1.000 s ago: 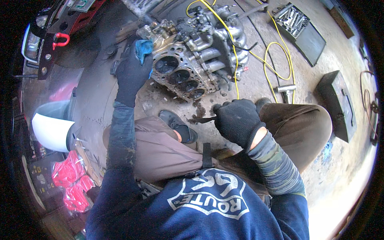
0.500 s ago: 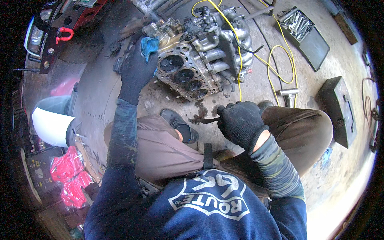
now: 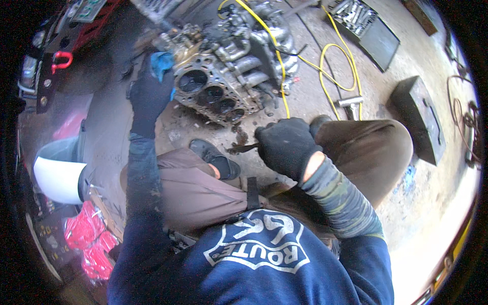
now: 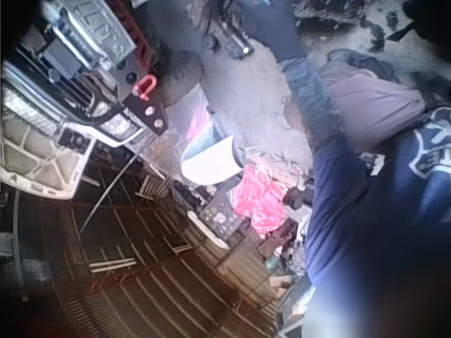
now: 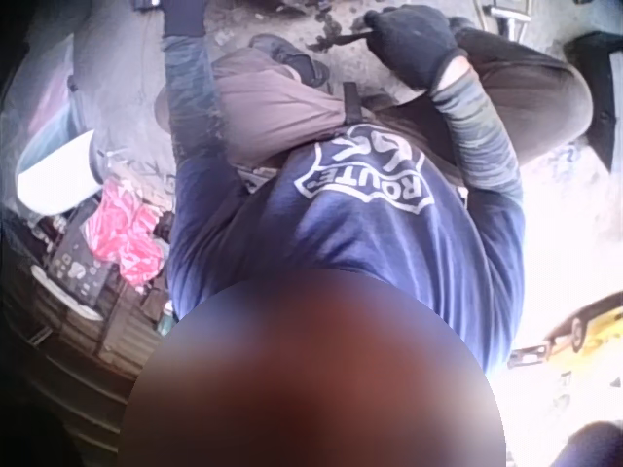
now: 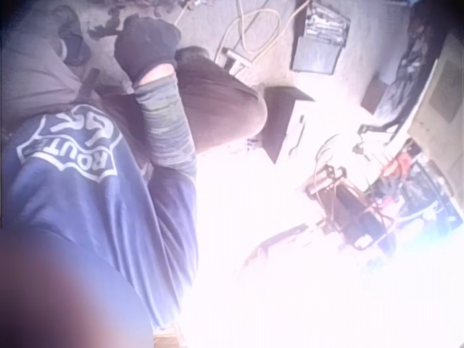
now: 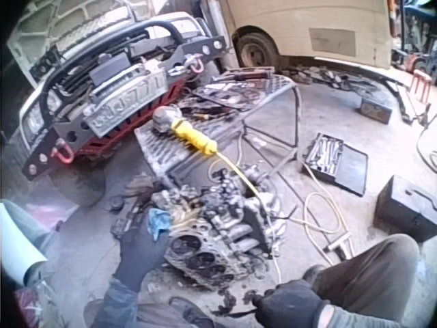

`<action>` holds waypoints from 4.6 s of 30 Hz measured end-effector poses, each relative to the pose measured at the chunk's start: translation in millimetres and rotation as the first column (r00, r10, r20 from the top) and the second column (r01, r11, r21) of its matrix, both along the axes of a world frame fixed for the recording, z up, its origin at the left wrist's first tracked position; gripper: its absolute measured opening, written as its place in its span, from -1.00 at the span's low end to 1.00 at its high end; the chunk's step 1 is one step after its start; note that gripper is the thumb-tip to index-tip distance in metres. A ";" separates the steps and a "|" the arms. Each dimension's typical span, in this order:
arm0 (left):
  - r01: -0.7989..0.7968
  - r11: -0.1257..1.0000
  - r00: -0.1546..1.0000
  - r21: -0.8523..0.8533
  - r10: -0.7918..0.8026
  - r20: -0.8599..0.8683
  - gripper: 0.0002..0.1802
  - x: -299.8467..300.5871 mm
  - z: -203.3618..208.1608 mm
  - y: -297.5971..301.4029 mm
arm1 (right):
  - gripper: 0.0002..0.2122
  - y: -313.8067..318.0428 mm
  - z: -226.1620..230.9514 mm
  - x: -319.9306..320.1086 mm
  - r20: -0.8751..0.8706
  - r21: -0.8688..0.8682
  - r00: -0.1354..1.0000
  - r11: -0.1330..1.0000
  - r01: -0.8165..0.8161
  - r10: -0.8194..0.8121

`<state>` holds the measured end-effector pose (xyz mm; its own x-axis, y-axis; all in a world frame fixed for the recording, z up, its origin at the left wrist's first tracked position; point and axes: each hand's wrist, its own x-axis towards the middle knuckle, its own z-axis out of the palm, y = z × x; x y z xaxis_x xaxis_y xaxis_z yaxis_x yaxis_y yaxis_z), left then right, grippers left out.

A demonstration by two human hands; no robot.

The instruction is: The person sits on the garage floor and cleans a disassembled engine block using a blue cloth and a scraper. They wipe the exterior surfaces and scrape residue from the cylinder openings and intake manifold area.

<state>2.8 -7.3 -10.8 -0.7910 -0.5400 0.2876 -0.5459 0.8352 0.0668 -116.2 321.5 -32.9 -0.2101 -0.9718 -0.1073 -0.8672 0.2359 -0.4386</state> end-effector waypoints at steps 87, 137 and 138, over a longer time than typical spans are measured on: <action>0.017 0.999 1.000 0.038 -0.016 -0.021 -0.23 -0.4 -4.0 -2.8 | -0.84 -2.4 7.7 -1.9 -0.002 0.093 0.999 0.995 -0.042 0.043; -0.163 0.986 0.986 0.041 0.161 0.045 -0.28 -6.6 0.4 -3.2 | -0.86 7.1 4.8 -13.3 0.306 0.165 0.947 0.985 0.043 -0.092; -0.158 0.987 0.987 0.019 0.157 0.035 -0.29 -6.7 0.1 -2.5 | -0.86 6.2 5.5 -14.8 0.302 0.187 0.948 0.982 0.041 -0.097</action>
